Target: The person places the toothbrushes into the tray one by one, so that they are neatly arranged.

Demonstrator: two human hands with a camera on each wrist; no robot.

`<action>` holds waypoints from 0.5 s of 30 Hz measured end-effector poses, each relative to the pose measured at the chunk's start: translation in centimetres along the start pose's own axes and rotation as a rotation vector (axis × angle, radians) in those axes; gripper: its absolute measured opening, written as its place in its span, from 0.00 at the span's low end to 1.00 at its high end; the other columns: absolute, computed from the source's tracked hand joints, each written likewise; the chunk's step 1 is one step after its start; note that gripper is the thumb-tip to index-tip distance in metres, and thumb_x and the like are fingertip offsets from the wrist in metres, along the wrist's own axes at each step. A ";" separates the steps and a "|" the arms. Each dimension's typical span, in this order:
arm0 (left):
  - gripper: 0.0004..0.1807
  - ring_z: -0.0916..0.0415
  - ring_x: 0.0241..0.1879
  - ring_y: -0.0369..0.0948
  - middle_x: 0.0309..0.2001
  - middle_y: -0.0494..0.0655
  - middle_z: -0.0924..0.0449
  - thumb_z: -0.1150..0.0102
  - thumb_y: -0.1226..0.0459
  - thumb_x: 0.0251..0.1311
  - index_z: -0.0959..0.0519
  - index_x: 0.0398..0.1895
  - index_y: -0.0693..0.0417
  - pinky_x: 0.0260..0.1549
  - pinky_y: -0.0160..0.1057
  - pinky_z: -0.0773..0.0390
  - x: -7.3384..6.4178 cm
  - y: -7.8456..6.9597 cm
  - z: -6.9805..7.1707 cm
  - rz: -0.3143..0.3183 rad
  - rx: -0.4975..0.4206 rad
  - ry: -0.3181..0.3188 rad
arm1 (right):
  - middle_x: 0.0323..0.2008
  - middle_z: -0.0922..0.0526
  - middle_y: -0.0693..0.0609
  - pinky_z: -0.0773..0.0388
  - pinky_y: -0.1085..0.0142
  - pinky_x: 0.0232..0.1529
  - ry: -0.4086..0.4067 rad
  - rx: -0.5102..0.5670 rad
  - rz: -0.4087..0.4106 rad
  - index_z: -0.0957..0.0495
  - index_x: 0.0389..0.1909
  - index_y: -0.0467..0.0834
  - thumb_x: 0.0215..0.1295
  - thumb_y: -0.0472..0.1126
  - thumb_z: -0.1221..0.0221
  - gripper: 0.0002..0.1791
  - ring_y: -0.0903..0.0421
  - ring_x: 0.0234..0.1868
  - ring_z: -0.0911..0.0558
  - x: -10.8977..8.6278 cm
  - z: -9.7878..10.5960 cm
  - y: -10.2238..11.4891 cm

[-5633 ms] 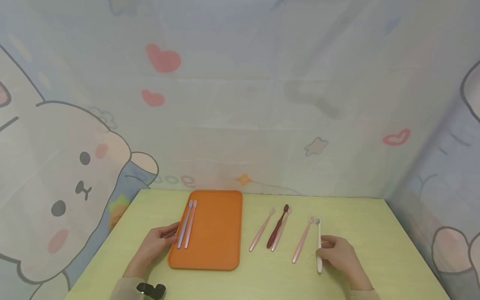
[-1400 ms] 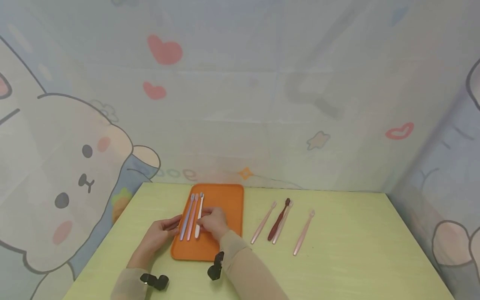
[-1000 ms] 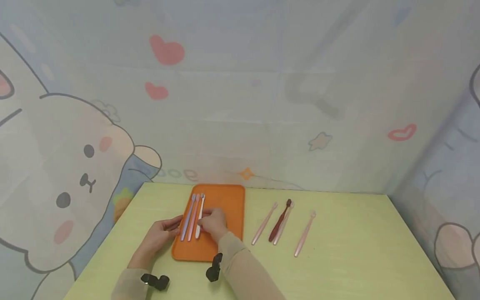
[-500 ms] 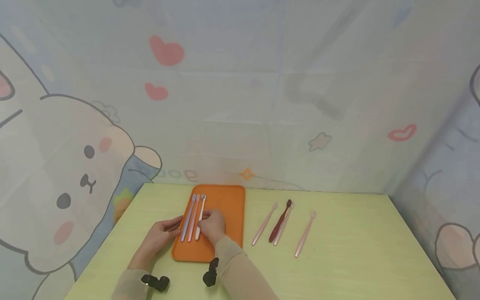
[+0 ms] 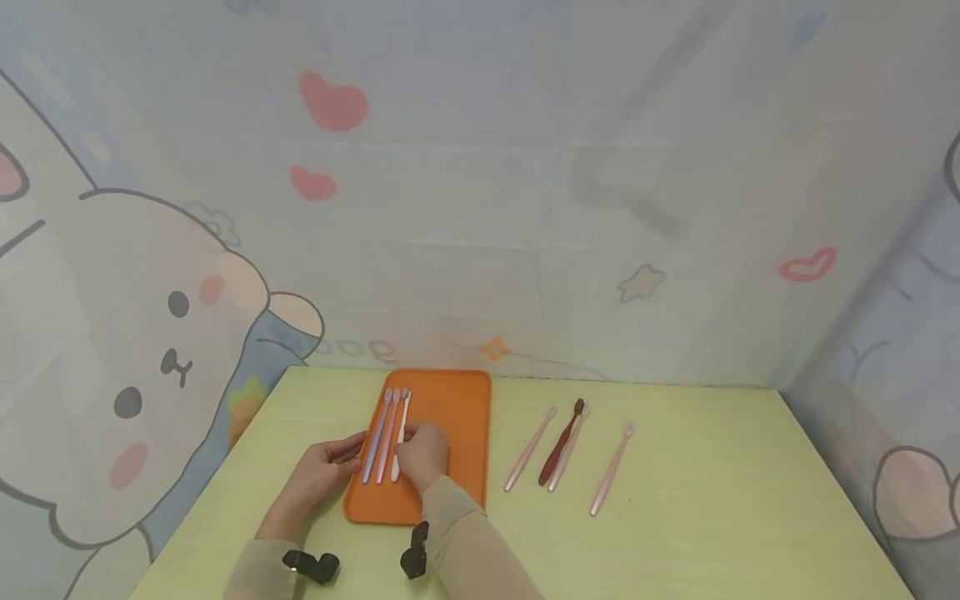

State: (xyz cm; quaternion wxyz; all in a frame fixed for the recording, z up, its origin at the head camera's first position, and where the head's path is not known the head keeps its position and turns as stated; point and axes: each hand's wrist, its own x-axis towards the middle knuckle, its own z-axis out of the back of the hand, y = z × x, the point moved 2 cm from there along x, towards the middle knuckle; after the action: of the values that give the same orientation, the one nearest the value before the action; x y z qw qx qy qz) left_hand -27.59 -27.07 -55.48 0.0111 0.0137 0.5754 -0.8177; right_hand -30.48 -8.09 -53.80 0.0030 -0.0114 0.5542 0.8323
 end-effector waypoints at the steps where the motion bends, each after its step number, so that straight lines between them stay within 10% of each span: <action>1: 0.28 0.25 0.70 0.57 0.67 0.65 0.21 0.38 0.77 0.66 0.23 0.71 0.68 0.69 0.56 0.27 0.0 -0.1 0.0 0.000 -0.003 -0.001 | 0.37 0.13 0.50 0.15 0.61 0.42 -0.004 -0.004 0.000 0.12 0.52 0.32 0.62 0.28 0.30 0.16 0.56 0.40 0.16 0.0 0.0 0.0; 15: 0.29 0.26 0.71 0.57 0.68 0.65 0.23 0.39 0.77 0.68 0.25 0.72 0.67 0.68 0.54 0.26 0.0 0.1 0.0 0.010 0.009 0.008 | 0.34 0.12 0.52 0.15 0.64 0.37 -0.006 0.004 0.032 0.10 0.49 0.32 0.62 0.29 0.30 0.14 0.58 0.36 0.15 -0.4 0.4 -0.5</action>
State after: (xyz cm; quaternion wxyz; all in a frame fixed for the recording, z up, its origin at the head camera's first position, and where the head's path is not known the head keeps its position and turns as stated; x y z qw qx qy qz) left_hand -27.62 -27.12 -55.62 0.0130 0.0200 0.5715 -0.8202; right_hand -30.06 -7.51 -54.06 -0.0088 0.0000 0.5558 0.8313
